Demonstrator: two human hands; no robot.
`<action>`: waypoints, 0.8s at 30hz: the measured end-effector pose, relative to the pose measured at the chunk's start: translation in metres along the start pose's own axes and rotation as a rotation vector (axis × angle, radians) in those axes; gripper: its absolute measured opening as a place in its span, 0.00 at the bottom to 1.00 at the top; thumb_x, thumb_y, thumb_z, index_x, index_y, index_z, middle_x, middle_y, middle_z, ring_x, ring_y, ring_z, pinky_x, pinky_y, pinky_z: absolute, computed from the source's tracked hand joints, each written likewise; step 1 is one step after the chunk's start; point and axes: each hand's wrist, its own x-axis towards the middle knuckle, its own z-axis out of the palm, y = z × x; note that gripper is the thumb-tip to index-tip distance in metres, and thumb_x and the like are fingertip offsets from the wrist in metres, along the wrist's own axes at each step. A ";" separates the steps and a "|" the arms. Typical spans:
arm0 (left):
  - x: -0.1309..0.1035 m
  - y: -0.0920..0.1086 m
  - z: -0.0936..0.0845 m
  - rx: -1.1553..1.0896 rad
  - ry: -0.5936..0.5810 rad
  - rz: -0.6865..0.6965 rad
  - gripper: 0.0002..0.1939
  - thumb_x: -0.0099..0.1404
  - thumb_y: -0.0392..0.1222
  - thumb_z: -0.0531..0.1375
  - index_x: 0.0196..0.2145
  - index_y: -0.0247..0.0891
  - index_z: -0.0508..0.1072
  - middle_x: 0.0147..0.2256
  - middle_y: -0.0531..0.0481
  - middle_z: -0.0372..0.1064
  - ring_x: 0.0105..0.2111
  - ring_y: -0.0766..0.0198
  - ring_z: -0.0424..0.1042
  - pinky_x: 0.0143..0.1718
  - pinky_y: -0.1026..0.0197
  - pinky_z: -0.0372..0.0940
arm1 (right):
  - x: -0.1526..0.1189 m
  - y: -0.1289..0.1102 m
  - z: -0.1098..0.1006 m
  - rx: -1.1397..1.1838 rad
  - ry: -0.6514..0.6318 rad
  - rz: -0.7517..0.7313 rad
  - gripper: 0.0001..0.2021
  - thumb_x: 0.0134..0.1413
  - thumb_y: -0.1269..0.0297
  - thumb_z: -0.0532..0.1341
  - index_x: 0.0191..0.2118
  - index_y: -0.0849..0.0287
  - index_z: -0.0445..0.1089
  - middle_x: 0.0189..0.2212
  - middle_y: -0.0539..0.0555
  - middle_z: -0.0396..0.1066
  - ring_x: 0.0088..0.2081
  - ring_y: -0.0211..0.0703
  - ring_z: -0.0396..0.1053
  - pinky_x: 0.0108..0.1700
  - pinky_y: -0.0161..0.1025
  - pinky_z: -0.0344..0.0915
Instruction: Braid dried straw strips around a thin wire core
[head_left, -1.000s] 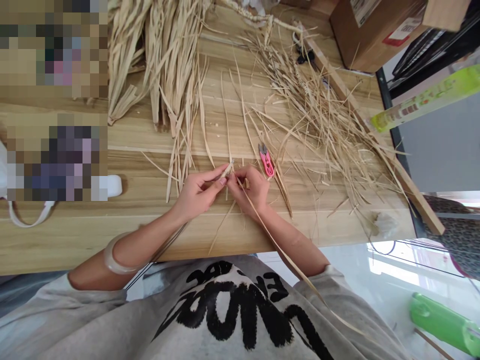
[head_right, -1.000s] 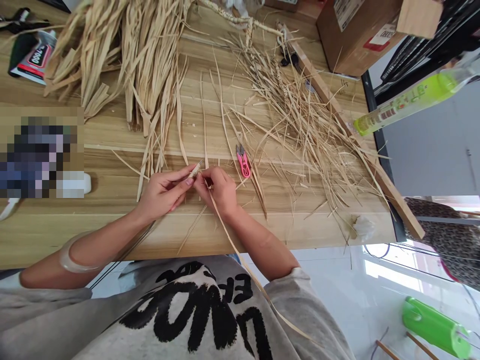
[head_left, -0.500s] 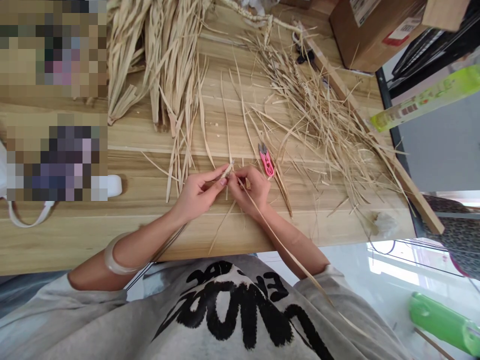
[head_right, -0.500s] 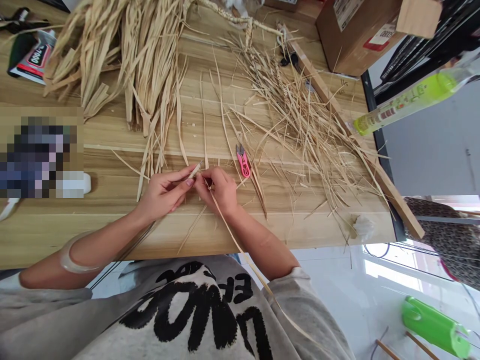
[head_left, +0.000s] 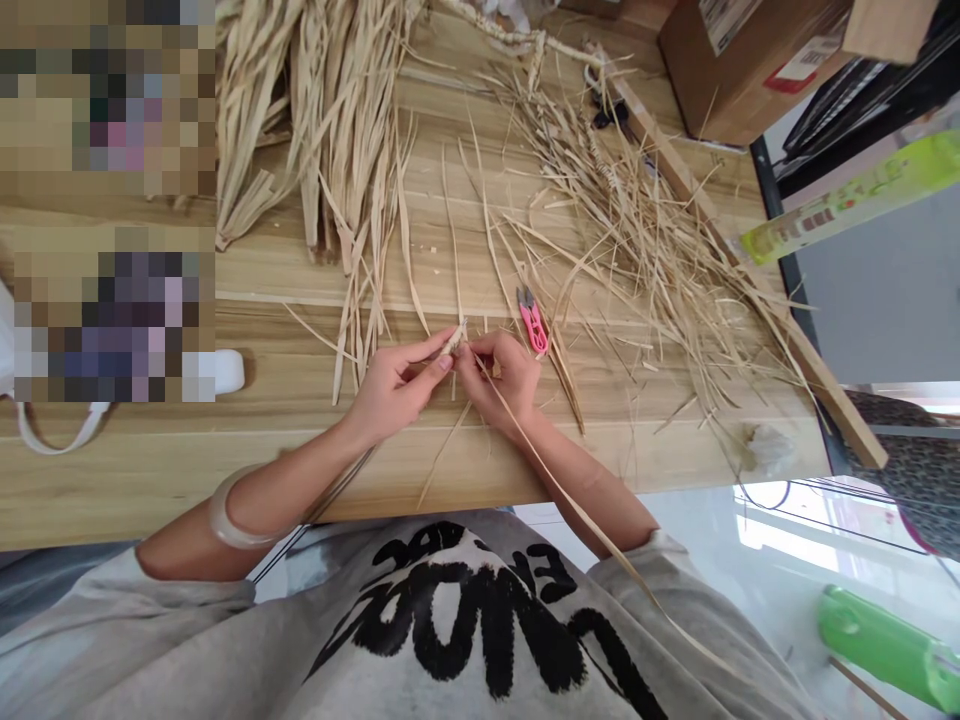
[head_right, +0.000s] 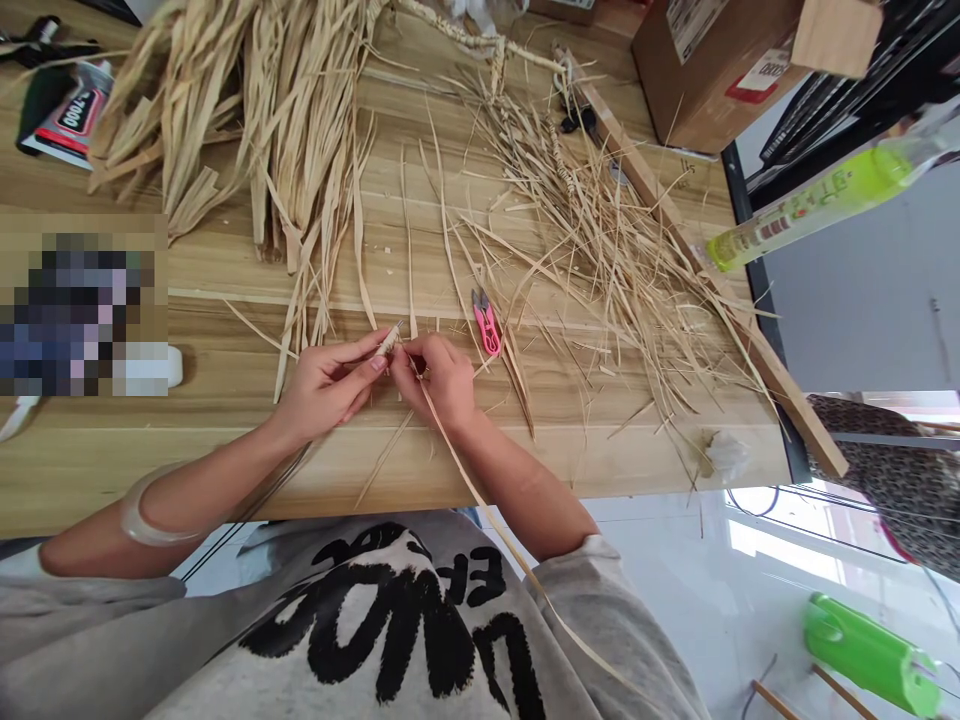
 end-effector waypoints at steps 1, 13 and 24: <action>0.000 0.000 0.000 0.002 0.002 -0.003 0.31 0.63 0.49 0.66 0.60 0.32 0.73 0.11 0.60 0.55 0.10 0.74 0.51 0.11 0.69 0.46 | 0.000 0.000 0.000 0.004 -0.001 -0.010 0.08 0.59 0.68 0.60 0.28 0.56 0.63 0.19 0.44 0.63 0.20 0.31 0.59 0.24 0.32 0.57; 0.001 -0.001 0.000 -0.014 0.005 -0.008 0.31 0.62 0.49 0.67 0.60 0.33 0.73 0.12 0.59 0.56 0.10 0.74 0.51 0.11 0.69 0.46 | -0.001 0.002 -0.002 0.066 -0.059 -0.064 0.06 0.58 0.71 0.60 0.31 0.55 0.64 0.21 0.45 0.66 0.23 0.33 0.63 0.26 0.33 0.60; 0.000 0.000 0.000 0.021 0.020 -0.017 0.31 0.63 0.48 0.66 0.61 0.30 0.72 0.11 0.60 0.54 0.10 0.74 0.50 0.11 0.69 0.45 | 0.000 0.002 0.000 -0.002 -0.007 -0.100 0.07 0.59 0.70 0.60 0.30 0.55 0.64 0.21 0.45 0.67 0.22 0.31 0.62 0.25 0.32 0.60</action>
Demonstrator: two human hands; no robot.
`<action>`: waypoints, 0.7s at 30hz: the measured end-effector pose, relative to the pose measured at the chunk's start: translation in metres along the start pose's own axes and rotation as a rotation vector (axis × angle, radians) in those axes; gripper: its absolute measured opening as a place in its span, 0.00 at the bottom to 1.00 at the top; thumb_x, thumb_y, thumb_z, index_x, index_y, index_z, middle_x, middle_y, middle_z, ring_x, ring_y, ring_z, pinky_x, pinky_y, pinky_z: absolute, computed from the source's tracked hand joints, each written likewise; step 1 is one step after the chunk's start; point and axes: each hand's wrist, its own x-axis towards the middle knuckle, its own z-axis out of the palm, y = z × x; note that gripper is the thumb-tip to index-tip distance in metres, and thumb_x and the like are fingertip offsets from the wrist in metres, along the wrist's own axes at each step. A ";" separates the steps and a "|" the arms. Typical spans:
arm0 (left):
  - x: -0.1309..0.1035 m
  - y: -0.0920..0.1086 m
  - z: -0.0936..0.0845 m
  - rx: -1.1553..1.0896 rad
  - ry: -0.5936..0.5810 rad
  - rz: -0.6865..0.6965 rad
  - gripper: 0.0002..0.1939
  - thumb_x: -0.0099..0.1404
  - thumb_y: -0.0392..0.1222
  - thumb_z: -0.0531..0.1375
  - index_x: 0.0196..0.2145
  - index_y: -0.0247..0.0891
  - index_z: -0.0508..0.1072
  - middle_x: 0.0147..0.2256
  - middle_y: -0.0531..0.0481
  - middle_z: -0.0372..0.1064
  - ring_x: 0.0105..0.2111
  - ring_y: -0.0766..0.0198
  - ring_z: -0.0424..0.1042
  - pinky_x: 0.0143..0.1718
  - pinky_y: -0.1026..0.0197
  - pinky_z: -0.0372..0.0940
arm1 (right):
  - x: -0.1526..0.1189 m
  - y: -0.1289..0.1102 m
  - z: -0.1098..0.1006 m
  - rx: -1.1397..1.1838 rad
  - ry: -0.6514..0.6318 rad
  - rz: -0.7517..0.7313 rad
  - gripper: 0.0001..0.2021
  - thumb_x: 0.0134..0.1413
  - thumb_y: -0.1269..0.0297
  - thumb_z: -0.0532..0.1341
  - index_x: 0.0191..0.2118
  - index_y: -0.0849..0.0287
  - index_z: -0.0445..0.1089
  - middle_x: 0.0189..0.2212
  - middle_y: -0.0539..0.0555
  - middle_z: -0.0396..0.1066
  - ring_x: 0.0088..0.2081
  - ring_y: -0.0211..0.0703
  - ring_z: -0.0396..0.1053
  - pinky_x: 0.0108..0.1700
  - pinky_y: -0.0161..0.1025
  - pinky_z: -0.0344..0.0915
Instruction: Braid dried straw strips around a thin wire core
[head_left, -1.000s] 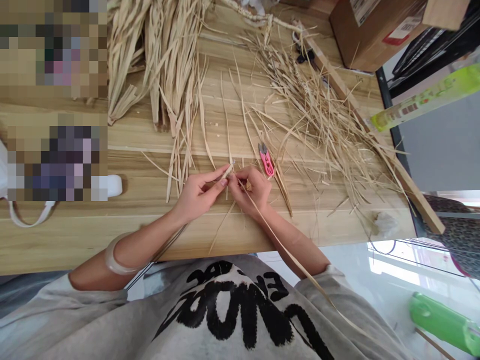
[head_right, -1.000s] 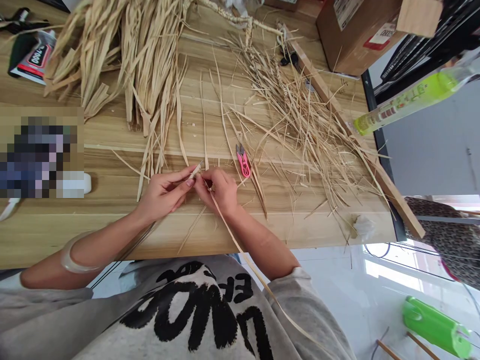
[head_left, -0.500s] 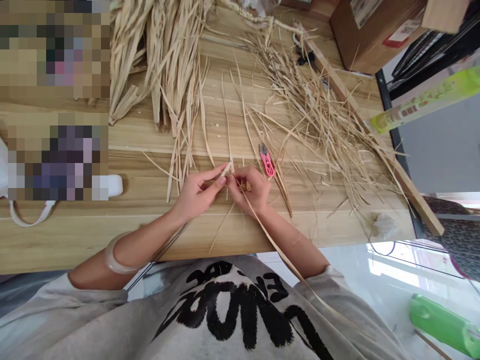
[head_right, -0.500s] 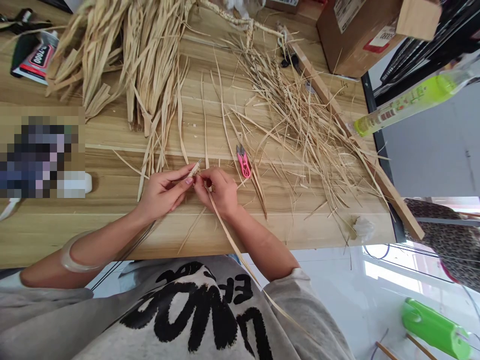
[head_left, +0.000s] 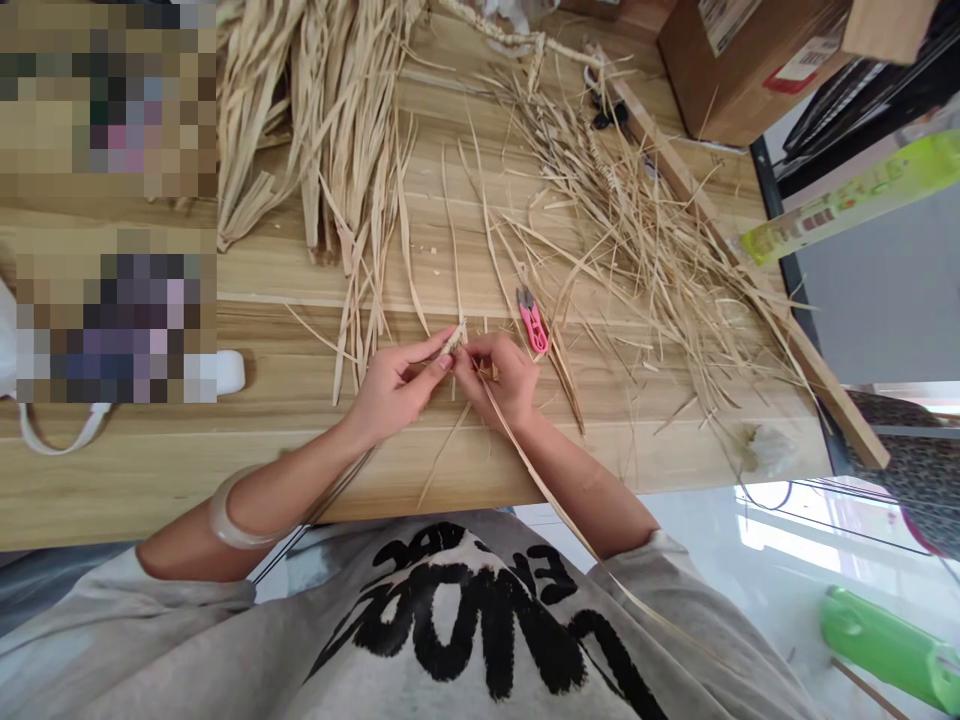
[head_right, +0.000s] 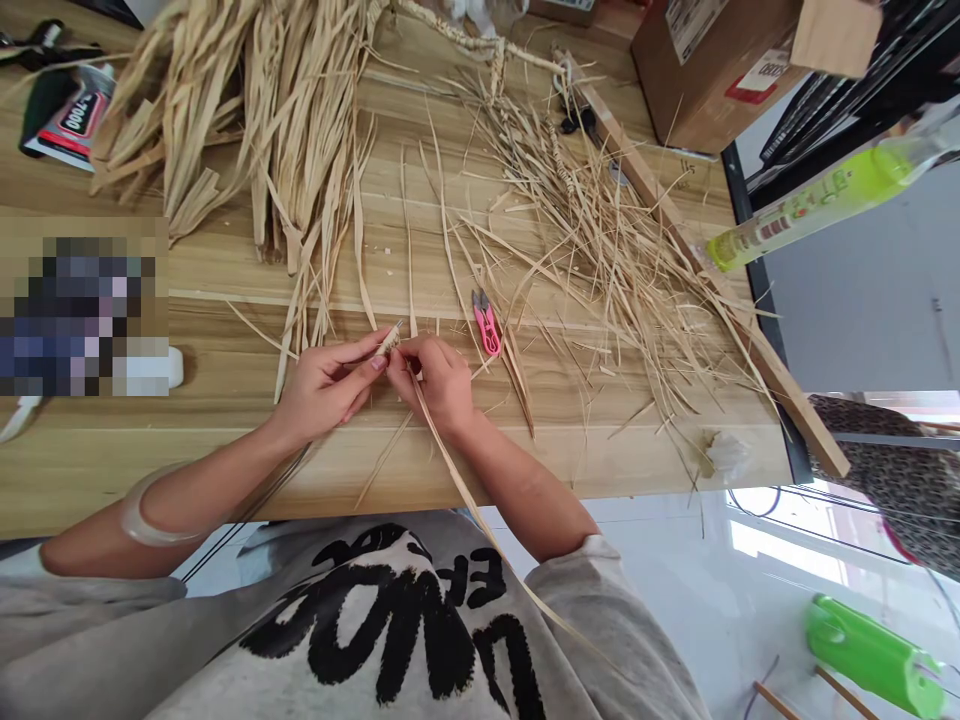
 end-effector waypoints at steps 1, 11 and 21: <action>0.000 0.000 0.000 0.000 0.003 0.000 0.31 0.63 0.47 0.66 0.61 0.30 0.72 0.11 0.60 0.54 0.10 0.74 0.51 0.11 0.69 0.45 | 0.000 0.000 0.000 -0.007 -0.007 0.016 0.07 0.59 0.69 0.60 0.30 0.56 0.64 0.21 0.44 0.67 0.22 0.31 0.62 0.25 0.32 0.60; 0.000 -0.001 0.000 0.009 0.006 0.016 0.33 0.63 0.50 0.66 0.61 0.28 0.71 0.11 0.59 0.55 0.10 0.74 0.51 0.11 0.69 0.45 | 0.000 0.000 0.001 -0.046 -0.009 -0.014 0.07 0.60 0.69 0.59 0.29 0.56 0.64 0.20 0.45 0.68 0.21 0.32 0.62 0.24 0.32 0.60; 0.001 0.002 -0.002 -0.149 -0.042 0.037 0.28 0.62 0.47 0.66 0.59 0.35 0.74 0.28 0.48 0.77 0.10 0.78 0.54 0.08 0.69 0.45 | 0.004 0.003 -0.007 0.114 -0.063 0.026 0.07 0.50 0.75 0.59 0.34 0.56 0.64 0.25 0.47 0.67 0.25 0.33 0.64 0.28 0.33 0.62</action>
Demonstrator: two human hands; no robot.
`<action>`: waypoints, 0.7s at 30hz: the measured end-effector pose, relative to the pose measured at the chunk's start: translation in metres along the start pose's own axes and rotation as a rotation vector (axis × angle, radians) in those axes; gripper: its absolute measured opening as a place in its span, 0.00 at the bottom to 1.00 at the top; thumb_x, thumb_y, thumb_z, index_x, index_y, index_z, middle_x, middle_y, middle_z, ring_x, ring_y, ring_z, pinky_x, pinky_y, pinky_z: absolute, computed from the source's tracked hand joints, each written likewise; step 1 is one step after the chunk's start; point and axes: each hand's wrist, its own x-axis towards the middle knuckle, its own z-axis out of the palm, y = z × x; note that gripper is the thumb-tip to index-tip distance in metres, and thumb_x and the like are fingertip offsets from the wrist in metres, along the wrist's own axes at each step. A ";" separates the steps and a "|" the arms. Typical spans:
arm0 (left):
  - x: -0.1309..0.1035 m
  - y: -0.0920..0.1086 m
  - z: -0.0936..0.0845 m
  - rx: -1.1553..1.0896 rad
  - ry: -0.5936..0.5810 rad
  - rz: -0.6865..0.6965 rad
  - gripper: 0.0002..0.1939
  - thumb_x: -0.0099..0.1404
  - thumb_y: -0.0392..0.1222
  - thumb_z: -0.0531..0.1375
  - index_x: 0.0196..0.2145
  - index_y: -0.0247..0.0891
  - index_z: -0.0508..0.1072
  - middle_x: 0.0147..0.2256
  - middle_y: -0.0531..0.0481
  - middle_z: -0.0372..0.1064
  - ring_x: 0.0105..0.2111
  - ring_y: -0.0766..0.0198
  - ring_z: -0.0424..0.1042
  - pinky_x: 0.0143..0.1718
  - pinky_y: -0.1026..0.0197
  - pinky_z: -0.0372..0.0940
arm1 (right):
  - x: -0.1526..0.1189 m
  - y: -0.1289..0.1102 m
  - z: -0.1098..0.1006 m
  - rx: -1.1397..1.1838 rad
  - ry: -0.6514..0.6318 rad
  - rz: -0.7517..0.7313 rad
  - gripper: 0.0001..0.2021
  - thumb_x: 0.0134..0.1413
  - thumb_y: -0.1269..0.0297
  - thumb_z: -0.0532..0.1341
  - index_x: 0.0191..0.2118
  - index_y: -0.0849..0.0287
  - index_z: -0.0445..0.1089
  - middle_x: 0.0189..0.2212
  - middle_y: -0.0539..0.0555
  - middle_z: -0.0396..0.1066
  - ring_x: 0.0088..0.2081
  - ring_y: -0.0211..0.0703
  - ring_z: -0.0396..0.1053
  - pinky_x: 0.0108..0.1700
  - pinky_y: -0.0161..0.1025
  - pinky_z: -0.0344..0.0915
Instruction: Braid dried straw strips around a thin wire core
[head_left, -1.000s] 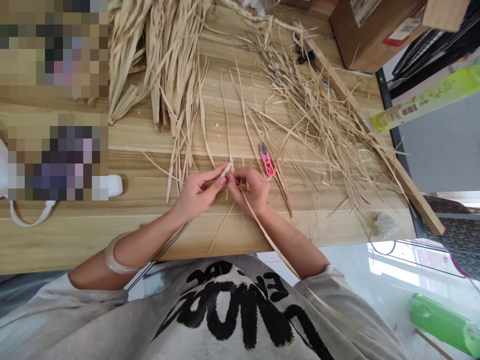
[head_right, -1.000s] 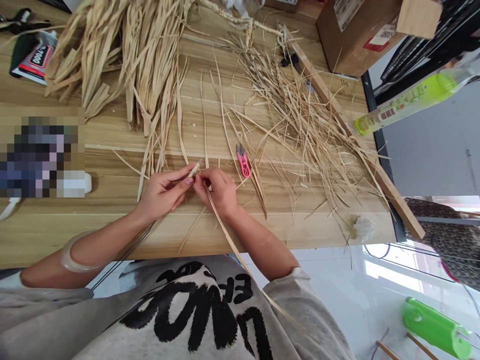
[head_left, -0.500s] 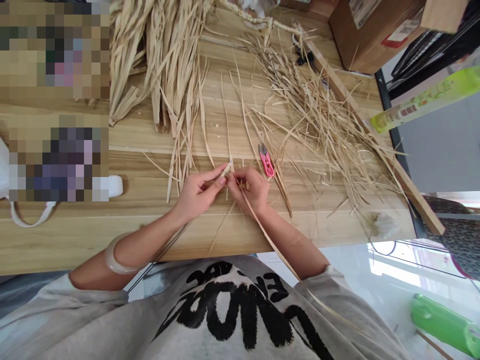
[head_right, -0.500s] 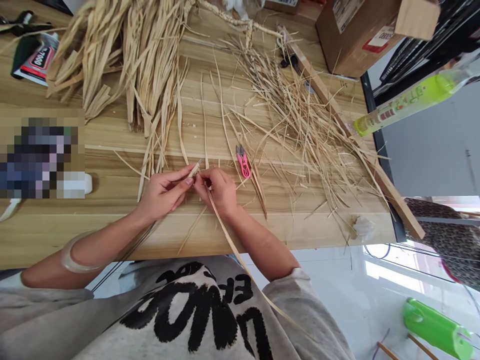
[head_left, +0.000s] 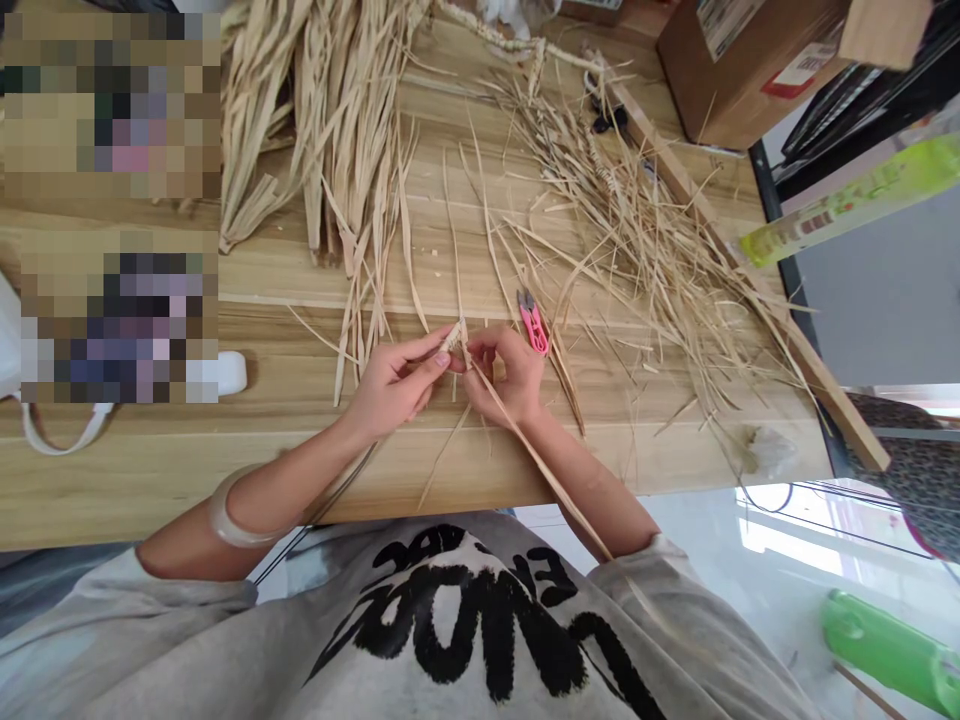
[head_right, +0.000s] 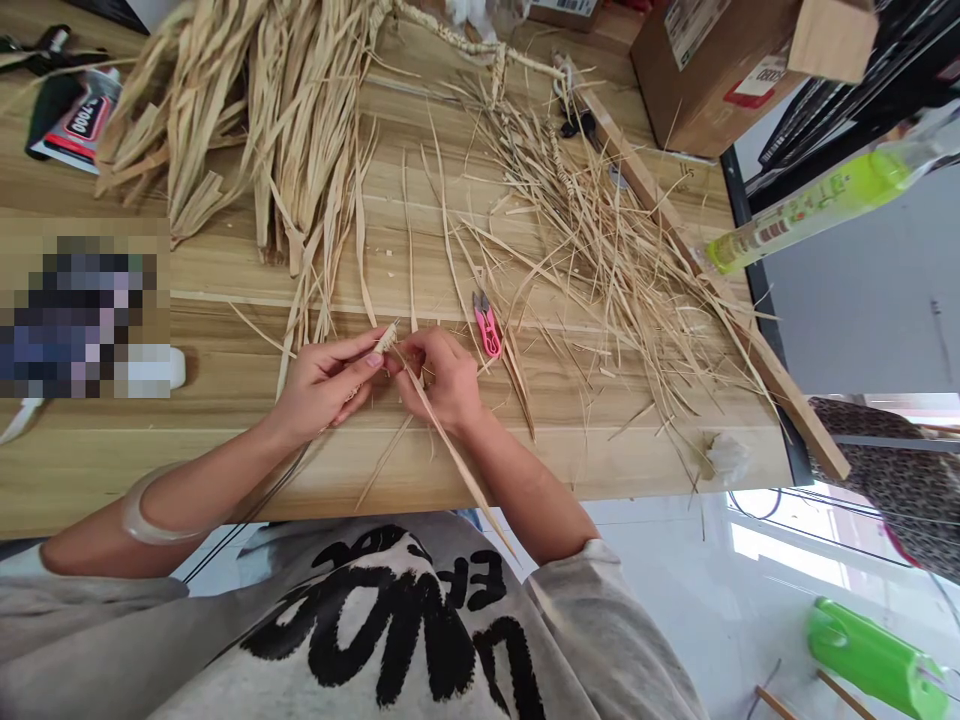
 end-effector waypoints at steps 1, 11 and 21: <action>0.000 0.001 -0.001 -0.015 -0.010 -0.001 0.27 0.63 0.46 0.66 0.59 0.36 0.74 0.32 0.46 0.79 0.10 0.79 0.54 0.08 0.69 0.45 | 0.000 0.002 0.000 -0.005 -0.001 0.020 0.07 0.51 0.75 0.58 0.34 0.56 0.65 0.26 0.47 0.68 0.26 0.34 0.64 0.28 0.33 0.63; 0.000 0.003 -0.001 -0.041 -0.057 -0.010 0.26 0.64 0.44 0.65 0.58 0.37 0.74 0.34 0.45 0.78 0.10 0.80 0.56 0.08 0.71 0.45 | 0.005 0.001 -0.003 0.048 -0.006 0.039 0.01 0.59 0.67 0.62 0.37 0.57 0.71 0.28 0.50 0.73 0.27 0.34 0.68 0.29 0.34 0.66; -0.001 -0.001 0.001 0.024 -0.033 -0.031 0.28 0.64 0.44 0.65 0.59 0.32 0.73 0.20 0.55 0.68 0.10 0.77 0.54 0.08 0.71 0.46 | 0.004 0.001 0.002 0.064 -0.006 0.027 0.07 0.59 0.74 0.58 0.32 0.56 0.64 0.24 0.46 0.65 0.25 0.32 0.59 0.27 0.33 0.57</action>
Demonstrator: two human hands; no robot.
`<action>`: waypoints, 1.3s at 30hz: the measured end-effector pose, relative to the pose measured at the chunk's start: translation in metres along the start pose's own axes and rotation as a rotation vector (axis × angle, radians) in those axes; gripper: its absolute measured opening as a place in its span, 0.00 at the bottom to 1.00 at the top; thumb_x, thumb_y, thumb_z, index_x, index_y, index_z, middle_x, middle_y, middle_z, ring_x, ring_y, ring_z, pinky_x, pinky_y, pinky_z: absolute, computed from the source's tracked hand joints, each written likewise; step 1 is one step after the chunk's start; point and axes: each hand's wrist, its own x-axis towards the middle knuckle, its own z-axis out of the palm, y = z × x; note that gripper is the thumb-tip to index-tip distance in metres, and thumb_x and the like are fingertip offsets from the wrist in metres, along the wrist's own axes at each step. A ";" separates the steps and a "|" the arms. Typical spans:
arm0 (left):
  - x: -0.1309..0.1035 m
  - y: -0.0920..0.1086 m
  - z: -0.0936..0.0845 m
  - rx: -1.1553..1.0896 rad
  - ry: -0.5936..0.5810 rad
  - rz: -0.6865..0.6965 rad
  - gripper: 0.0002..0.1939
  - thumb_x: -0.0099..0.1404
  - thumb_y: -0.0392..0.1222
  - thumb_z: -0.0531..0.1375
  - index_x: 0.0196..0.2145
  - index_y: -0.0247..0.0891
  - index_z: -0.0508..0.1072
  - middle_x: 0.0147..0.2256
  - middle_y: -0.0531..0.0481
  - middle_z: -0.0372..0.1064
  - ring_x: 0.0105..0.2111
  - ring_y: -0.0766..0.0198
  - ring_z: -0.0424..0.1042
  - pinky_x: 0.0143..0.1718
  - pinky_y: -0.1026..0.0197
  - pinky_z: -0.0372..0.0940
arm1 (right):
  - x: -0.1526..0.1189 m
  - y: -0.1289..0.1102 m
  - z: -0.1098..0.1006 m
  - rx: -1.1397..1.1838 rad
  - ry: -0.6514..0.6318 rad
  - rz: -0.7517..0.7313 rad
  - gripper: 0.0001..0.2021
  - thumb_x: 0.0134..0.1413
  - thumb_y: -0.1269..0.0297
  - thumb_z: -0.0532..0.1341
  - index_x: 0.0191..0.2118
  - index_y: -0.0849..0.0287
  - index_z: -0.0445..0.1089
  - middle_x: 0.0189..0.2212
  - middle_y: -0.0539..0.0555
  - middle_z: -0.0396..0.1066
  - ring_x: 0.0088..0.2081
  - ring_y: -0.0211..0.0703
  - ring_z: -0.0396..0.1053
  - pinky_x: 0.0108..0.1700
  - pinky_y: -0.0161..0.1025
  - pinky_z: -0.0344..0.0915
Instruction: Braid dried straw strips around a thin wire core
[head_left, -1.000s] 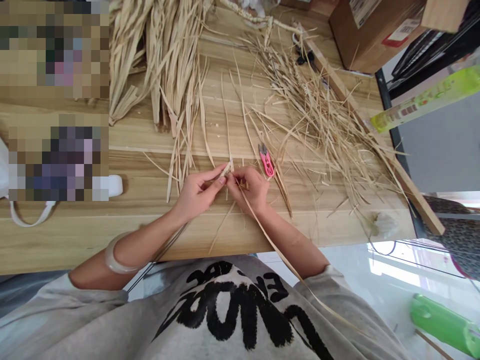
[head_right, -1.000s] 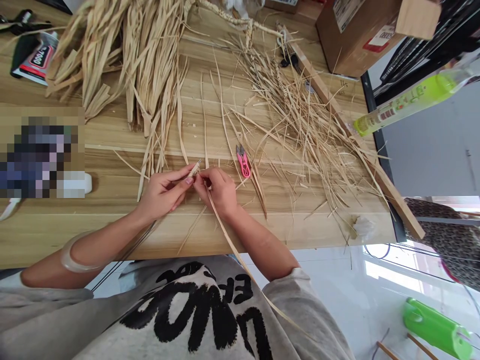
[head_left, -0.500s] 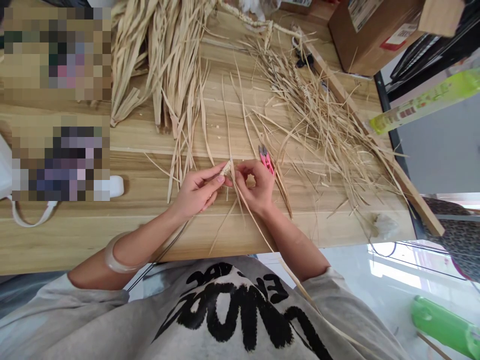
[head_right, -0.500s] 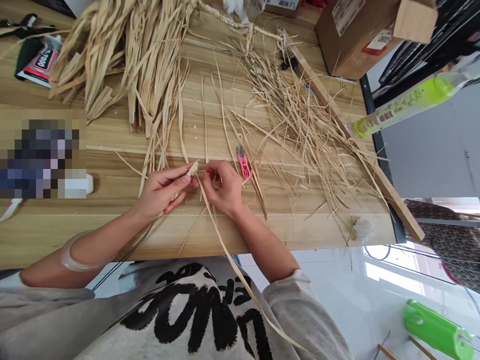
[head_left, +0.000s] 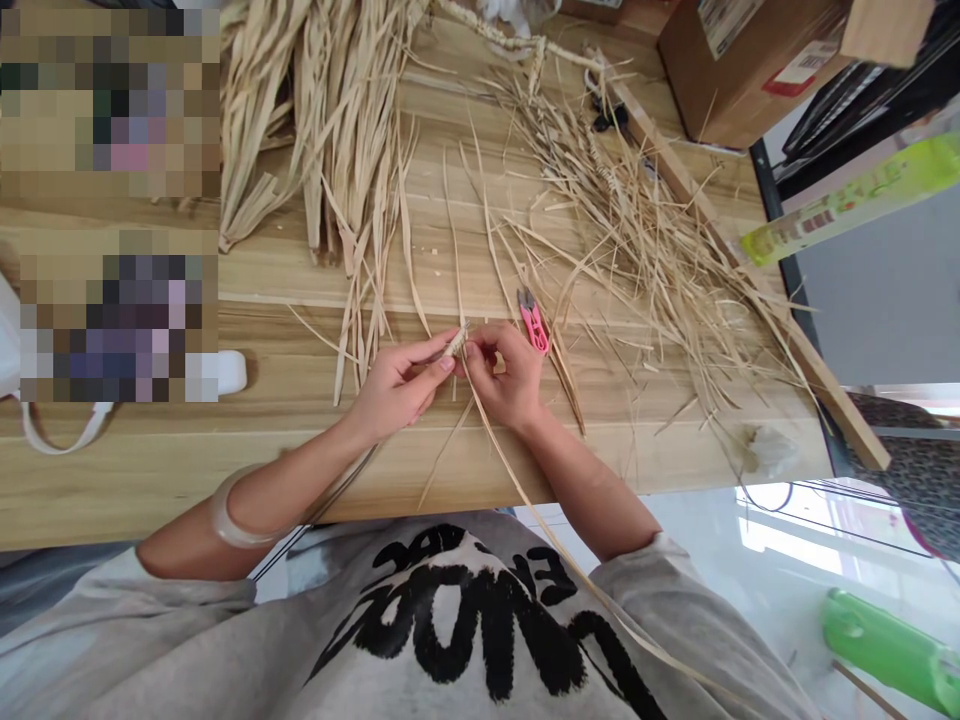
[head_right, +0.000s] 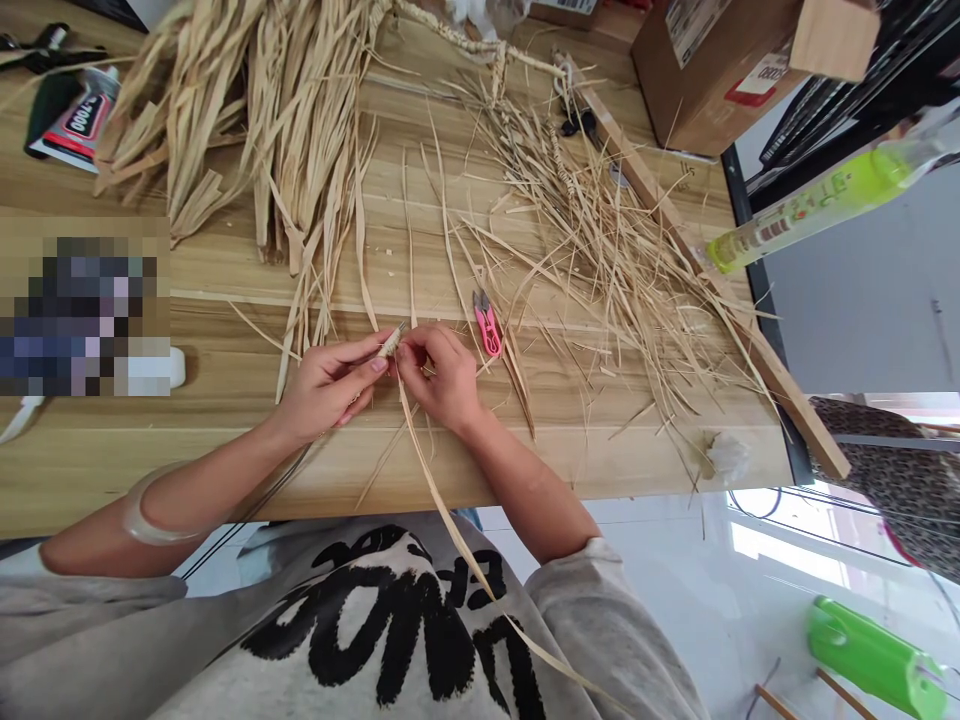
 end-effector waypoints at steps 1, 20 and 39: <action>0.000 0.000 0.000 -0.001 0.003 -0.007 0.29 0.64 0.44 0.66 0.60 0.32 0.72 0.19 0.56 0.66 0.10 0.77 0.54 0.08 0.71 0.46 | 0.000 0.000 0.000 0.005 -0.005 -0.009 0.07 0.59 0.75 0.58 0.32 0.56 0.64 0.25 0.46 0.64 0.25 0.32 0.59 0.27 0.32 0.56; -0.001 0.001 0.000 -0.060 -0.070 0.035 0.25 0.65 0.43 0.64 0.59 0.36 0.73 0.30 0.49 0.75 0.11 0.80 0.54 0.08 0.70 0.45 | 0.006 -0.006 0.003 0.516 -0.015 0.665 0.22 0.49 0.42 0.67 0.29 0.58 0.66 0.20 0.45 0.64 0.22 0.30 0.60 0.27 0.33 0.62; -0.001 0.001 -0.002 -0.077 -0.072 0.033 0.22 0.66 0.42 0.64 0.58 0.40 0.75 0.30 0.50 0.74 0.10 0.80 0.54 0.08 0.71 0.45 | 0.008 0.001 -0.003 0.690 -0.135 0.818 0.19 0.48 0.47 0.69 0.30 0.59 0.69 0.19 0.45 0.66 0.20 0.30 0.61 0.25 0.32 0.62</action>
